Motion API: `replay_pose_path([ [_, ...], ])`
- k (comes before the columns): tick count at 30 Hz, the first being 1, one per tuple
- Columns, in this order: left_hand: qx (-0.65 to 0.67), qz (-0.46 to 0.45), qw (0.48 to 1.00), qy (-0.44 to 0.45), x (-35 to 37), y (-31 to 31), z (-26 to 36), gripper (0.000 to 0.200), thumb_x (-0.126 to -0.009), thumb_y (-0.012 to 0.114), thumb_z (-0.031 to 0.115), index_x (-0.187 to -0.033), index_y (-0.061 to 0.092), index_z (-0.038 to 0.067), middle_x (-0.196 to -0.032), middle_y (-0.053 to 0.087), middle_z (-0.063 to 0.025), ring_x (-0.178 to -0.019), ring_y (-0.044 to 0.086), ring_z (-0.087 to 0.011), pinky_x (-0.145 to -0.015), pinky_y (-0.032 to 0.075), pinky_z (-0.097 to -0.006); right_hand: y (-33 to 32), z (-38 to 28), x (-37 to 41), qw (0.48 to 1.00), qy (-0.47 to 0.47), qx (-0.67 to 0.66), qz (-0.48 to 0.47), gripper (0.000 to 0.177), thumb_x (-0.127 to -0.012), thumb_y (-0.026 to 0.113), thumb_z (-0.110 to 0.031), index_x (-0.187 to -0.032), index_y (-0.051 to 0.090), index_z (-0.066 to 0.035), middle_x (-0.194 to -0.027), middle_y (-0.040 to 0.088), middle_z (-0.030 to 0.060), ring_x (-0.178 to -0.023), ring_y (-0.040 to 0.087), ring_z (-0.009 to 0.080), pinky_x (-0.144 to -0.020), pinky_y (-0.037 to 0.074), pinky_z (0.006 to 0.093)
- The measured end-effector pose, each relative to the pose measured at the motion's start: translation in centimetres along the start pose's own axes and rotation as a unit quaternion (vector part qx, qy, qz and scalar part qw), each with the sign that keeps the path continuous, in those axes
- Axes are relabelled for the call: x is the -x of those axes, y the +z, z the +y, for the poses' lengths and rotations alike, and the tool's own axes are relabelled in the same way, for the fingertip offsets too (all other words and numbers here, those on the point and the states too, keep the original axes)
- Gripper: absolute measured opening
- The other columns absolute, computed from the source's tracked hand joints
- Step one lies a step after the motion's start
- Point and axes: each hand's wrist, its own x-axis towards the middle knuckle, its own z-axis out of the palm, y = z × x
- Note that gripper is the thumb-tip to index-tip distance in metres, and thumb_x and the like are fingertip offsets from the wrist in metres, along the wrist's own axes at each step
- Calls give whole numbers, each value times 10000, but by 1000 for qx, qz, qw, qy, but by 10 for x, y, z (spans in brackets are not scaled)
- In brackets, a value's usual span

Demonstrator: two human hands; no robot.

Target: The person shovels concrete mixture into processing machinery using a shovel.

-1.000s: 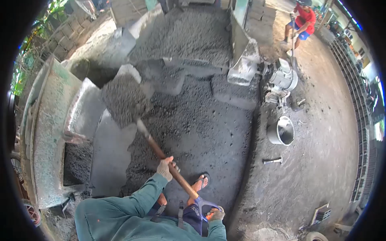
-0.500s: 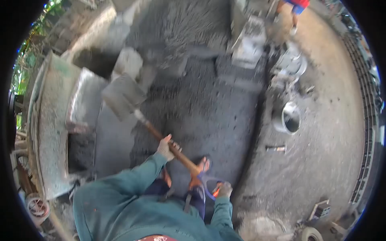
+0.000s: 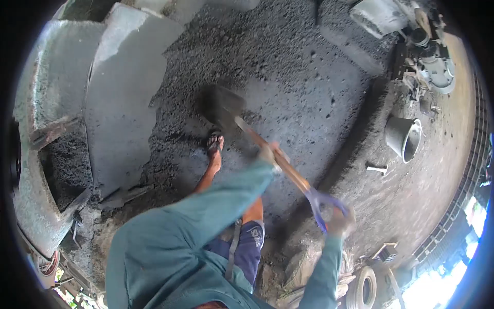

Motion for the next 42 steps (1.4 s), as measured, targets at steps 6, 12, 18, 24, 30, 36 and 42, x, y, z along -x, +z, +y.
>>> replay_pose_path([
  [6,-110,4,988,108,28,28,214,237,-881,579,173,-692,435,172,-576,438,0,-528,476,-200,-707,507,-449,189,-48,0,987,66,-41,-140,112,-836,705,-41,-937,662,-17,-732,636,74,-532,581,152,-432,444,319],
  [12,-180,27,966,183,81,-57,149,339,-953,585,452,-762,469,198,-611,397,17,-525,443,-164,-673,511,-412,112,28,72,929,229,-243,-159,173,-843,542,85,-903,615,-60,-785,600,74,-581,548,151,-460,454,290],
  [18,-241,29,960,143,149,-153,118,169,-926,610,307,-926,534,155,-695,464,-20,-557,481,-232,-623,474,-507,10,59,197,889,331,-300,-102,116,-836,569,78,-906,574,-14,-639,578,93,-420,524,200,-376,468,368],
  [24,-288,-8,940,184,277,-73,4,189,-900,631,263,-887,494,134,-651,461,-57,-580,492,-262,-642,474,-521,-55,73,206,846,370,-380,-50,141,-779,544,69,-888,562,-18,-591,527,118,-395,506,251,-365,464,433],
  [30,-365,-298,852,230,416,92,-56,260,-860,715,216,-904,478,121,-708,491,-59,-579,497,-233,-552,481,-436,-53,-8,139,791,364,-458,-180,74,-796,507,-23,-832,570,-38,-632,489,89,-488,464,253,-484,466,404],
  [36,-344,-231,877,243,418,67,-27,247,-849,711,152,-887,473,100,-696,492,-68,-587,532,-257,-574,496,-451,-90,-20,113,797,382,-400,-244,99,-867,470,-47,-828,561,-51,-645,489,78,-504,475,230,-475,456,398],
  [42,-68,-127,969,201,388,-48,21,154,-860,633,178,-814,492,139,-657,476,-40,-588,514,-246,-708,499,-521,-135,-103,102,932,16,-252,-261,111,-776,656,-28,-884,635,-12,-689,623,93,-481,567,189,-437,482,354],
])
